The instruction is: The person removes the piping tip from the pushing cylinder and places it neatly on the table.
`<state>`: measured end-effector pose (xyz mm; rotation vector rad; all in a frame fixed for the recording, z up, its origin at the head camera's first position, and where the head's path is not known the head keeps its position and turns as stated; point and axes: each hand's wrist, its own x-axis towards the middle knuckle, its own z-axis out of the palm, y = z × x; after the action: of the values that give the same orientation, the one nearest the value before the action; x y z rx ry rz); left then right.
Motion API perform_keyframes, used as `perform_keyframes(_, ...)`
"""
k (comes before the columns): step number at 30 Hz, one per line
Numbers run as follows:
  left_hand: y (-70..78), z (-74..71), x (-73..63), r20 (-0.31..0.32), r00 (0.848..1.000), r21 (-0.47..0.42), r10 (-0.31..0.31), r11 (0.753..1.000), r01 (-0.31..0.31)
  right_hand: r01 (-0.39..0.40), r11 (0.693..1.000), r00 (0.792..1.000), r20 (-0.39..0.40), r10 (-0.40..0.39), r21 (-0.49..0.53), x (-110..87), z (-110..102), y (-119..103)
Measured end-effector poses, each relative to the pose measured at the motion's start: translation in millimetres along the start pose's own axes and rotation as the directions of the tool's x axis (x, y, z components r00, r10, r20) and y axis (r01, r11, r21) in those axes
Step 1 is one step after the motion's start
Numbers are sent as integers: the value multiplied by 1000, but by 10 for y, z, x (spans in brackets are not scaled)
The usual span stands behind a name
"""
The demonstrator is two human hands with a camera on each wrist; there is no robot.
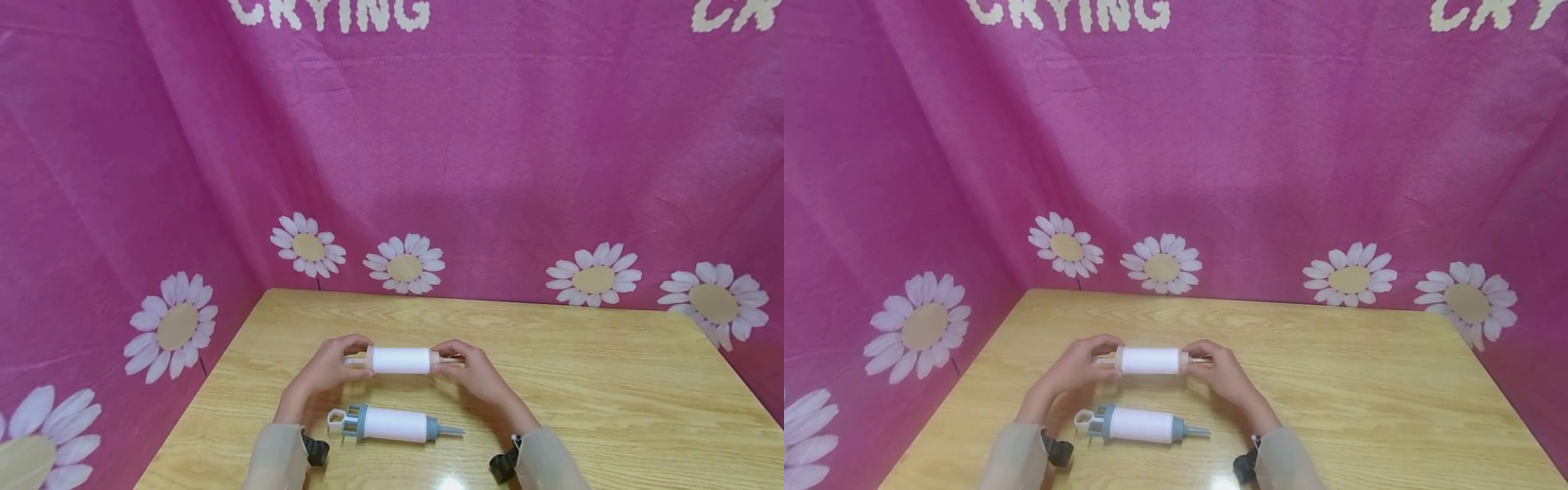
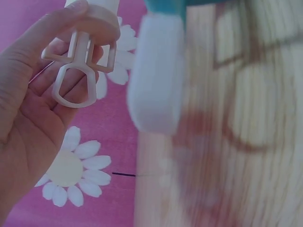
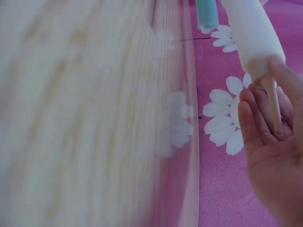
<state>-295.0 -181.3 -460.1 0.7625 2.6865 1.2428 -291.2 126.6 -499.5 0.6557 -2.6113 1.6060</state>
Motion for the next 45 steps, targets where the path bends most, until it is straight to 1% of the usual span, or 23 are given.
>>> perform_keyframes(3,62,7,-28,-20,1000,2,3,1000,-3,-28,999,999,-19,29,16,-39,-24,-30)
perform_keyframes(9,176,38,-55,-46,999,10,9,1000,-9,-44,997,998,-44,46,58,-120,-68,-52)
perform_keyframes(14,242,88,-56,-56,998,15,37,999,-37,-46,997,997,-58,50,68,-204,-112,-71)
perform_keyframes(19,330,143,-60,-51,998,16,42,999,-42,-54,996,995,-79,59,65,-304,-162,-61)
perform_keyframes(23,409,180,-54,-37,999,8,19,1000,-19,-82,991,991,-93,92,104,-375,-214,-51)
perform_keyframes(26,466,216,-34,-30,1000,4,5,1000,-5,-112,984,987,-100,127,137,-421,-264,-43)
perform_keyframes(28,499,248,-11,-28,1000,10,1,1000,-1,-117,983,986,-105,133,141,-456,-307,-45)
perform_keyframes(31,543,299,38,-24,999,11,22,1000,-22,-115,985,983,-128,131,128,-505,-375,-35)
perform_keyframes(36,607,398,121,-14,999,-11,47,999,-48,-90,993,981,-167,102,81,-595,-490,-8)
perform_keyframes(42,657,516,188,-2,996,-24,93,995,-93,-109,989,976,-178,125,96,-699,-596,46)
perform_keyframes(45,698,567,207,5,996,-35,94,995,-93,-116,986,974,-178,137,122,-748,-643,64)
